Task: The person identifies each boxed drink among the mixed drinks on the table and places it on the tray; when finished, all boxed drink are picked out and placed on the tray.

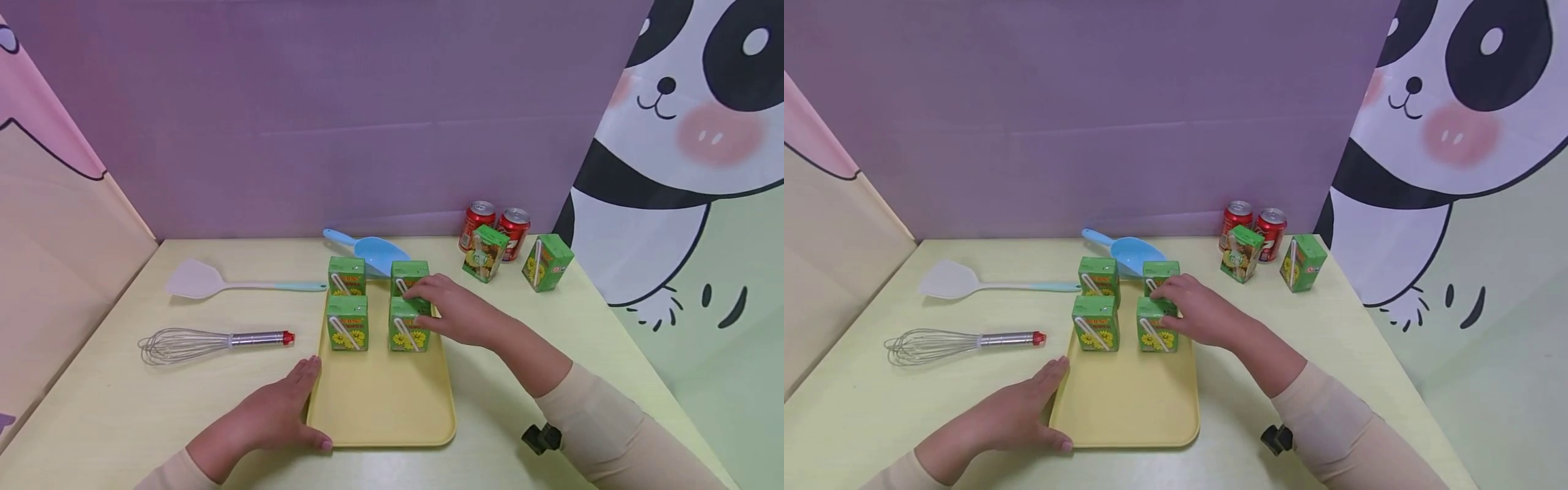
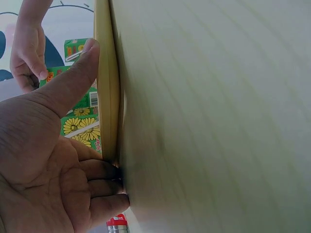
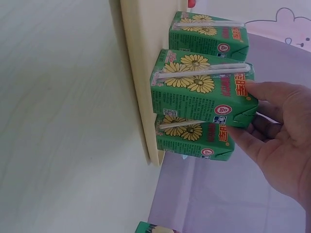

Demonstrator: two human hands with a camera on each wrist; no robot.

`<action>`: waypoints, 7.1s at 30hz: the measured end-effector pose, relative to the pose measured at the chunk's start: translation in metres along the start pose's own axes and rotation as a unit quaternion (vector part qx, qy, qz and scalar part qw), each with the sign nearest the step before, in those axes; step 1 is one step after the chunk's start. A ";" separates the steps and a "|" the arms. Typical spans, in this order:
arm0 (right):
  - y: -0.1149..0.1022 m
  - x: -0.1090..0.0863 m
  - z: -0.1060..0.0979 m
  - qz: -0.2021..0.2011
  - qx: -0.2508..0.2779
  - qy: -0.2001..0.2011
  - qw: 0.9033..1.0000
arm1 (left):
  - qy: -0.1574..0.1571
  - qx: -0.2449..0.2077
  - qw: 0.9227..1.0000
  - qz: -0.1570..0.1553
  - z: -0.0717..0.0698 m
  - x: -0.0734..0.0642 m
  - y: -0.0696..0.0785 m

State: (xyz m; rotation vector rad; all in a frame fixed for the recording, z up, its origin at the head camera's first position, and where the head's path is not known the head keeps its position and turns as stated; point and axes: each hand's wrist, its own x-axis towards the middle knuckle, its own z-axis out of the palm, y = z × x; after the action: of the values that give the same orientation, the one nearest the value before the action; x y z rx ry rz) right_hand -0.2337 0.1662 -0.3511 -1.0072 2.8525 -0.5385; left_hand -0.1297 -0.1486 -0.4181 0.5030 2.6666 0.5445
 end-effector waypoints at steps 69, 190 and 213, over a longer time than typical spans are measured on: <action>0.150 -0.013 -0.049 0.286 0.195 0.192 0.918 | -0.001 -0.001 1.000 0.000 -0.003 -0.001 0.002; 0.147 -0.064 -0.072 0.302 0.061 0.261 0.915 | 0.010 0.001 1.000 -0.009 -0.002 -0.002 0.003; 0.224 -0.064 -0.040 0.419 0.164 0.184 0.874 | 0.005 0.005 1.000 -0.008 -0.003 0.000 0.005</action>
State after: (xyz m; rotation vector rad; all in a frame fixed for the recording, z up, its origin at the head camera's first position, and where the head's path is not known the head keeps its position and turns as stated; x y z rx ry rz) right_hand -0.3241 0.3804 -0.3943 0.4433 2.9331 -1.1129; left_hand -0.1289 -0.1450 -0.4135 0.4827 2.6822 0.5314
